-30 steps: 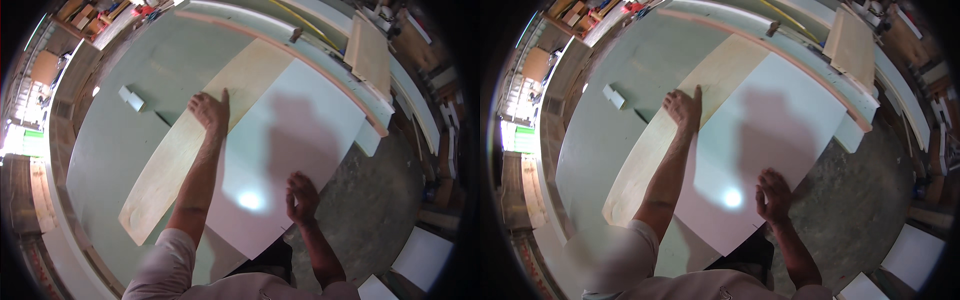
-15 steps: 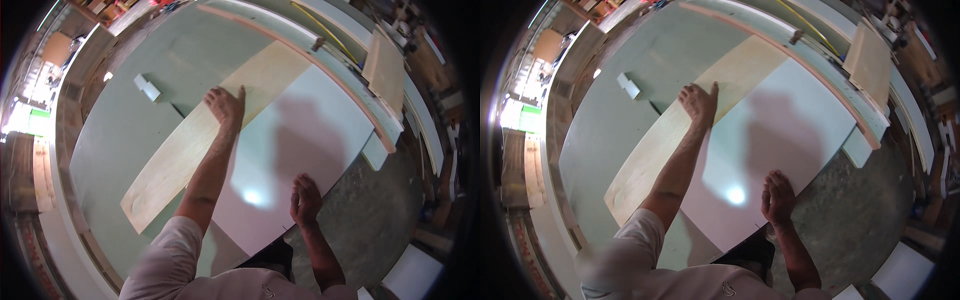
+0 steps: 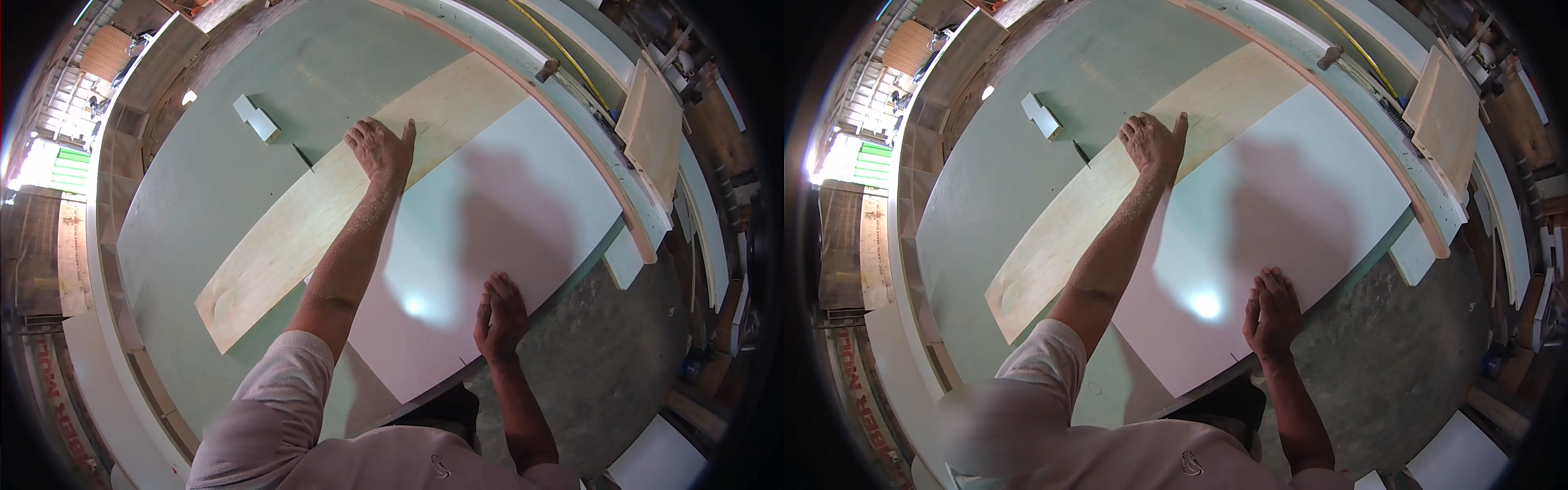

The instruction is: The person aligns wooden boards against a panel on a workbench by hand, stacks wooden pieces, and retrieves a long curved wooden board to align it against the panel.

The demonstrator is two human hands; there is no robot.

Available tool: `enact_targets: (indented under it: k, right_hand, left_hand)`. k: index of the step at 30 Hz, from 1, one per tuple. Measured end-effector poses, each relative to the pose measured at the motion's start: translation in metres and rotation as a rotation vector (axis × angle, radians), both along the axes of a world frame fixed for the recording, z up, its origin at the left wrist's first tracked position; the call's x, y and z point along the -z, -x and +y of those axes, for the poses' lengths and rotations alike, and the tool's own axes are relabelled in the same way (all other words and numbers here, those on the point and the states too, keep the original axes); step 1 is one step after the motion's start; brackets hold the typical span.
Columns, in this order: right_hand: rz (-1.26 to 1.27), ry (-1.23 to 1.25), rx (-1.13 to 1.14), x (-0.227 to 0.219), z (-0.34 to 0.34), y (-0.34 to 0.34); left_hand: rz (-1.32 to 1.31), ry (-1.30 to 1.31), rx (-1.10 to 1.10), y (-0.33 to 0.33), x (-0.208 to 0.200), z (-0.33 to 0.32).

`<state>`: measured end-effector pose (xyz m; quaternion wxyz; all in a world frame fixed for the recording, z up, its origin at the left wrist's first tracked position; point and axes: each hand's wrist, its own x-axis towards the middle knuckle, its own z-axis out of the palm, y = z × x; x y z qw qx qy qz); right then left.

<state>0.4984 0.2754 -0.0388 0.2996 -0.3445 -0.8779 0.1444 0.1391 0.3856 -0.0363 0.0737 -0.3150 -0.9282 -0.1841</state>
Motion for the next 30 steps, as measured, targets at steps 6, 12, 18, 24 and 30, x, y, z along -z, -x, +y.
enact_targets:
  k: [6, 12, 18, 24, 30]
  right_hand:
    - [-0.028, 0.008, -0.003, -0.003, 0.003, 0.011]
    - [-0.045, 0.021, -0.015, -0.007, 0.008, 0.032]
    - [0.013, 0.019, -0.015, -0.006, 0.013, 0.051]
    - [0.033, 0.027, -0.012, -0.004, 0.020, 0.066]
    - [0.096, 0.058, -0.025, -0.002, 0.031, 0.082]
  left_hand:
    - [0.107, 0.002, -0.017, 0.010, 0.003, 0.003]
    - [0.111, 0.010, -0.010, 0.033, 0.002, 0.007]
    - [0.103, -0.003, -0.009, 0.052, 0.001, 0.013]
    - [0.196, 0.083, -0.039, 0.075, 0.014, 0.024]
    - [0.211, 0.352, 0.032, 0.107, 0.019, 0.038]
